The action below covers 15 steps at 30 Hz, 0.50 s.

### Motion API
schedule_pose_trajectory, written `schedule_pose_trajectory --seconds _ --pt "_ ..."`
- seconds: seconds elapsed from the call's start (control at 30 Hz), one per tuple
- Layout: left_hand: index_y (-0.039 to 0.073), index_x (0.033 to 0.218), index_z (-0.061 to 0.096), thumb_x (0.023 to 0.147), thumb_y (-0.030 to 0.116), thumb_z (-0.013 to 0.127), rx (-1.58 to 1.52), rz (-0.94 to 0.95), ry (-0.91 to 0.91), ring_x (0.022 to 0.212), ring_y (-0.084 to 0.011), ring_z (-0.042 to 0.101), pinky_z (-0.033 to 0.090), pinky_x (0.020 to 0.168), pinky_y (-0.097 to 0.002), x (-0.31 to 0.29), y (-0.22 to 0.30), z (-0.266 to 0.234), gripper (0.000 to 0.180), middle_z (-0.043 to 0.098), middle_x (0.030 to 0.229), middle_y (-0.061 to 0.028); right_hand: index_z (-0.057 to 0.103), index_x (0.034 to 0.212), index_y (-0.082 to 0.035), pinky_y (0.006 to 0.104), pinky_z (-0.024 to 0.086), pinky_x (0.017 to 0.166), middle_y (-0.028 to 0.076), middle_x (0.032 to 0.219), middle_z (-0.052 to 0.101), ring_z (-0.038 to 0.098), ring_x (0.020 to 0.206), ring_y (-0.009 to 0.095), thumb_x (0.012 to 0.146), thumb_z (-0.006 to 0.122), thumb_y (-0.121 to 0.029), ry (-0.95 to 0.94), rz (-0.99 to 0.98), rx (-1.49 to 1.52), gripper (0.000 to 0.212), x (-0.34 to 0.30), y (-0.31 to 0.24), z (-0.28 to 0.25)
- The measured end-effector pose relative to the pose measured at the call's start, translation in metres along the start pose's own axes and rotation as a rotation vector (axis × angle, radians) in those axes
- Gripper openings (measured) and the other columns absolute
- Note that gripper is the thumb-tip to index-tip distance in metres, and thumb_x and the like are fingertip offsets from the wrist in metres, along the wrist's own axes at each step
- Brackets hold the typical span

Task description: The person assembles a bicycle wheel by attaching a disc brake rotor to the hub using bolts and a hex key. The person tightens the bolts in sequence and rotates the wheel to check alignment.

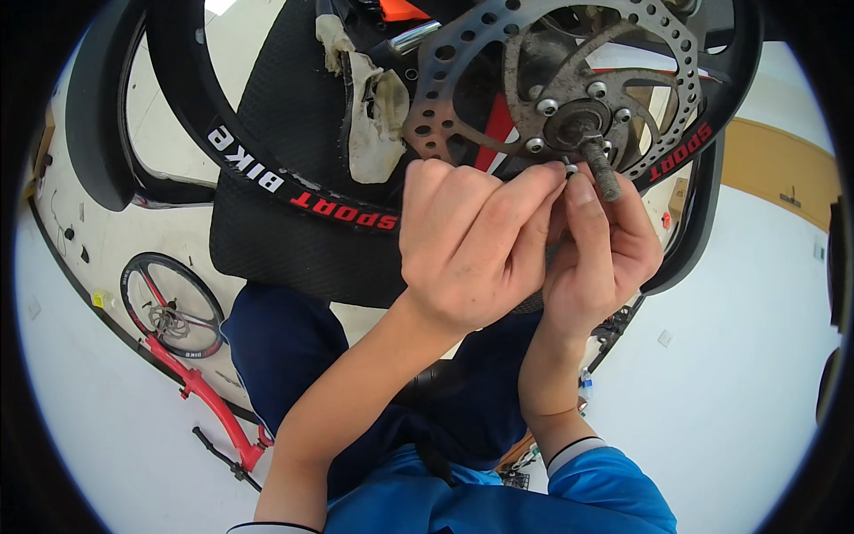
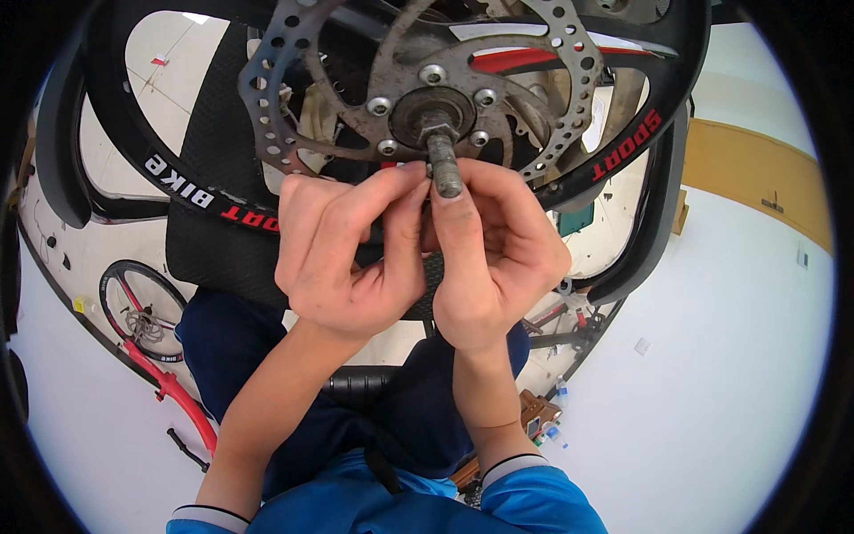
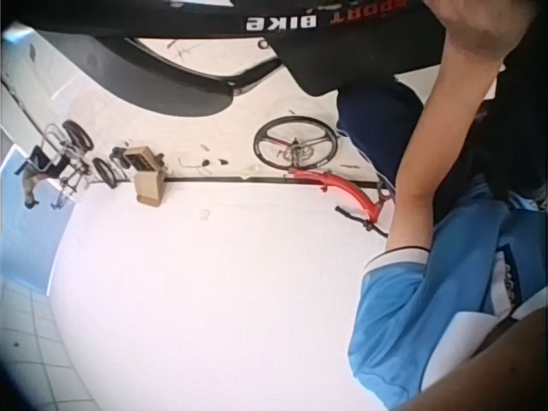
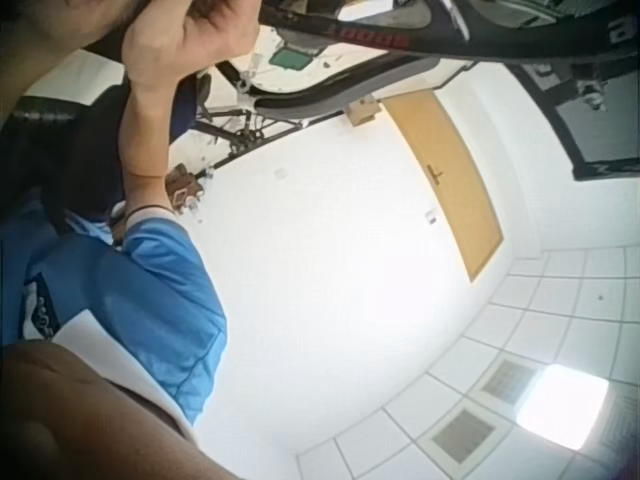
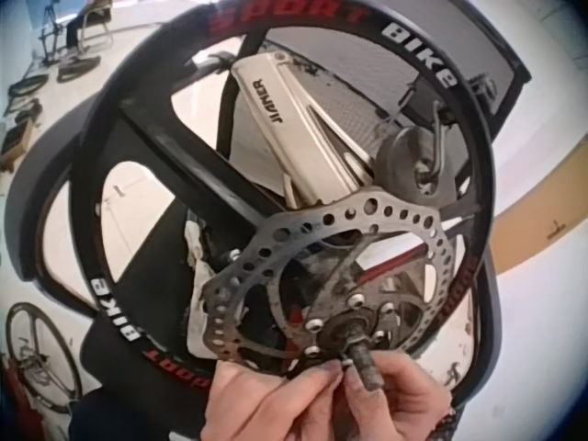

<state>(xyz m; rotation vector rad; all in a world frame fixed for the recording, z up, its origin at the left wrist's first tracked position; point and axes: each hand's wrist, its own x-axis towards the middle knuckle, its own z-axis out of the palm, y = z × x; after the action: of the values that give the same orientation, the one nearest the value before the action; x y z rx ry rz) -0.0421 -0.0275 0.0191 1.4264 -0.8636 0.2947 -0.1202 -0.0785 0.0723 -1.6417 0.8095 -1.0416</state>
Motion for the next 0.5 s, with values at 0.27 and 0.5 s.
schedule_pose_trajectory --seconds 0.27,0.5 --pt "0.004 0.095 0.074 0.075 -0.002 0.079 0.003 -0.017 0.024 0.061 -0.0164 0.048 0.036 0.057 -0.0284 -0.002 0.0 0.003 0.022 0.062 0.075 -0.0001 0.063 0.1 0.007 0.0184 0.049 0.054 0.006 0.076 0.067 0.061 0.059 0.007 0.092 0.063 0.003 -0.018 -0.057 -0.159 0.009 0.005 -0.004 -0.005" --pt "0.005 0.091 0.073 0.076 0.008 0.078 0.037 -0.007 0.08 0.06 -0.0177 0.043 0.03 0.059 -0.0326 -0.003 0.0 0.01 0.016 0.048 0.067 0.0006 0.062 0.101 0.007 0.017 0.047 0.053 0.005 0.074 0.066 0.06 0.059 0.005 0.094 0.064 0.002 -0.029 -0.058 -0.187 0.009 0.004 -0.007 -0.002"
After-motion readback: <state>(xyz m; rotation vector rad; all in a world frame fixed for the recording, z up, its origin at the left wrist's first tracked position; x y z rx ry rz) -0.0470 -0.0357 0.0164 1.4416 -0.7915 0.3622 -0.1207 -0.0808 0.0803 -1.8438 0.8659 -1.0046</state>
